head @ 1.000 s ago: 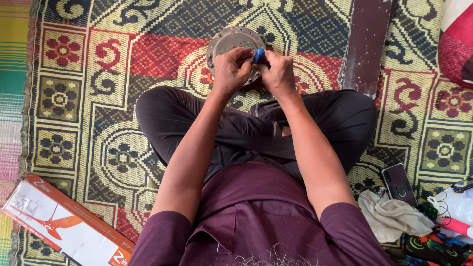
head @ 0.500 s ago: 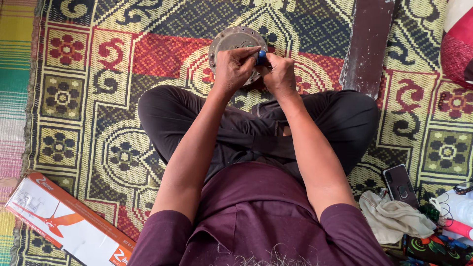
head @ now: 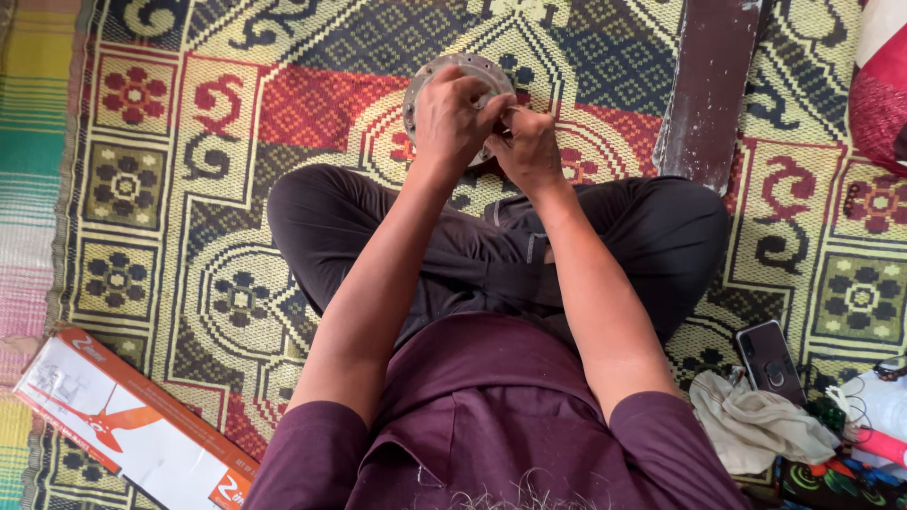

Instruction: The person sits cross-legged on a rug and uses a blue-handled screwdriver to manipulate wires and screws on a circular metal electrical component, likely a fan motor. They repeatedly tighten and loosen screws while adjusting the internal wiring.

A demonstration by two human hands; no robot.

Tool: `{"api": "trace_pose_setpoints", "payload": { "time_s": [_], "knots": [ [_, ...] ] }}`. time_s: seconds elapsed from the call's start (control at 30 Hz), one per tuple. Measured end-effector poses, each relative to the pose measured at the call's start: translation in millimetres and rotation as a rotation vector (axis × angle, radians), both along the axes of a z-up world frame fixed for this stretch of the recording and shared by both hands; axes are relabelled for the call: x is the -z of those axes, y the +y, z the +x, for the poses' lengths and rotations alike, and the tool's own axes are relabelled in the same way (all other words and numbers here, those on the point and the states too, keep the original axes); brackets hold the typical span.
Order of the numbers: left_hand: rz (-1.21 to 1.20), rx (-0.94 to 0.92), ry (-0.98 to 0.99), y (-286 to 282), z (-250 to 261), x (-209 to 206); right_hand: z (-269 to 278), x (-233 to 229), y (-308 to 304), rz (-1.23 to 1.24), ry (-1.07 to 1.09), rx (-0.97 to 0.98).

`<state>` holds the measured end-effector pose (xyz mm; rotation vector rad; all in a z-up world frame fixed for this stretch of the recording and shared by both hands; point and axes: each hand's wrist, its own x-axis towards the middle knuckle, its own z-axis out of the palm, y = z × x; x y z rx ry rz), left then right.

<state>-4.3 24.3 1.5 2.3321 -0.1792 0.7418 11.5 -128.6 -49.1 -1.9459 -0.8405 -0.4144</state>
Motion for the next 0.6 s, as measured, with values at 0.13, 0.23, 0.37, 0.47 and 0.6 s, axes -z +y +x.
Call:
{"api": "trace_pose_setpoints", "payload": {
  "time_s": [0.13, 0.23, 0.37, 0.47, 0.6],
  "knots": [
    [-0.052, -0.039, 0.399, -4, -8, -6, -5, -4, -4, -0.041, 0.065, 0.067],
    [-0.129, 0.087, 0.362, -4, -8, -8, -5, -8, -5, 0.033, 0.076, 0.033],
    [0.002, 0.199, 0.035, -2, -6, -3, -3, -9, -9, 0.029, 0.009, -0.027],
    [0.05, 0.182, 0.033, -5, -4, 6, 0, -4, -9, 0.017, 0.043, -0.003],
    [0.039, 0.155, 0.215, -11, -5, 12, 2, 0, -9, 0.003, 0.097, 0.008]
  ]
}}
